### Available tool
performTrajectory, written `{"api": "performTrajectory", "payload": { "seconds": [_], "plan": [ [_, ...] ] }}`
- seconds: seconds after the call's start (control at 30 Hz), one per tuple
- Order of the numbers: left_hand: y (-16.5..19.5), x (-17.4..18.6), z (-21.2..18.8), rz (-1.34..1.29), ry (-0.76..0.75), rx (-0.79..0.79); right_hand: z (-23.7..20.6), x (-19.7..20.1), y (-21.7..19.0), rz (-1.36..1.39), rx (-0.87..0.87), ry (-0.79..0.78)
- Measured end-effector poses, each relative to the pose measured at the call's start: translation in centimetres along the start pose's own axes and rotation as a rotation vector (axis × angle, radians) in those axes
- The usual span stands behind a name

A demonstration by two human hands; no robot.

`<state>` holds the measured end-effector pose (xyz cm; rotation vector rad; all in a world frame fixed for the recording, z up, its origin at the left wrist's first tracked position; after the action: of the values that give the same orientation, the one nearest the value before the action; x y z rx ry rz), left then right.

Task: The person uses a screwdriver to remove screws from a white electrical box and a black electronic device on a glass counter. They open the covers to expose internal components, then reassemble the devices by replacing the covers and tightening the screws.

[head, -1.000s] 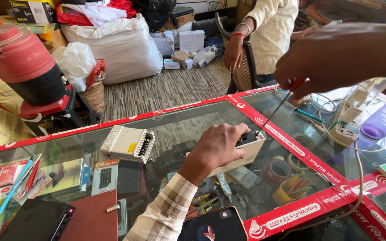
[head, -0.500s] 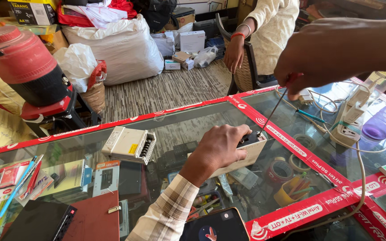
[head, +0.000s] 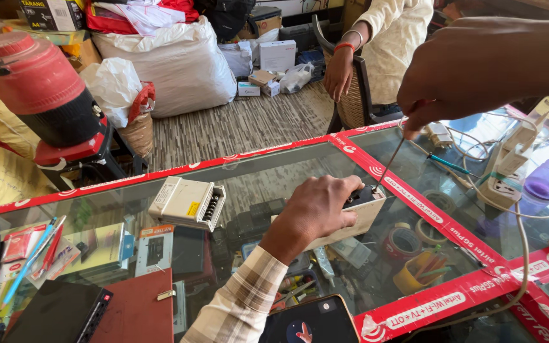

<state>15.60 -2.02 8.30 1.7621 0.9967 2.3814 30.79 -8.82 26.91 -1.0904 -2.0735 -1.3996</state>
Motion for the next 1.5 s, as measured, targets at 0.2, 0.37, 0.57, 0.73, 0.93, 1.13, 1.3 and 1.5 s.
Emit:
{"api": "performTrajectory", "payload": {
  "seconds": [0.2, 0.37, 0.57, 0.73, 0.93, 1.13, 1.3, 1.5],
  "plan": [
    [0.1, 0.2, 0.0, -0.019, 0.000, 0.001, -0.1, 1.8, -1.1, 0.223, 0.032, 0.052],
    [-0.1, 0.0, 0.1, -0.015, -0.004, 0.006, -0.8, 1.8, -0.6, 0.243, -0.083, 0.002],
    [-0.1, 0.1, 0.1, -0.019, 0.004, -0.005, 0.7, 0.2, 0.3, -0.007, -0.078, -0.131],
    [0.0, 0.2, 0.1, -0.029, 0.003, -0.002, 1.0, -1.0, 1.3, 0.264, 0.138, 0.103],
    [0.0, 0.0, -0.1, -0.018, 0.020, -0.027, 0.6, -0.7, 1.3, 0.167, -0.038, 0.023],
    [0.2, 0.1, 0.0, -0.010, -0.012, -0.015, 1.8, -1.3, 1.5, 0.207, -0.030, -0.100],
    [0.0, 0.2, 0.1, -0.011, -0.012, -0.013, 1.8, -1.6, 1.8, 0.290, 0.236, 0.169],
    [0.0, 0.1, 0.0, -0.023, 0.009, -0.027, 0.7, -1.0, 0.9, 0.038, 0.117, 0.046]
  ]
}}
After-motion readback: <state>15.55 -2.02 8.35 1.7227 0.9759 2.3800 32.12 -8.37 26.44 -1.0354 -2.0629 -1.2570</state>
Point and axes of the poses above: each hand's wrist, its own z-axis towards the middle knuckle, its own x-axis out of the back of the hand, y = z × x, the point moved 3 cm from there along z, towards the middle knuckle, and after that the axes turned 10 degrees about x, right-handed, at the moved point
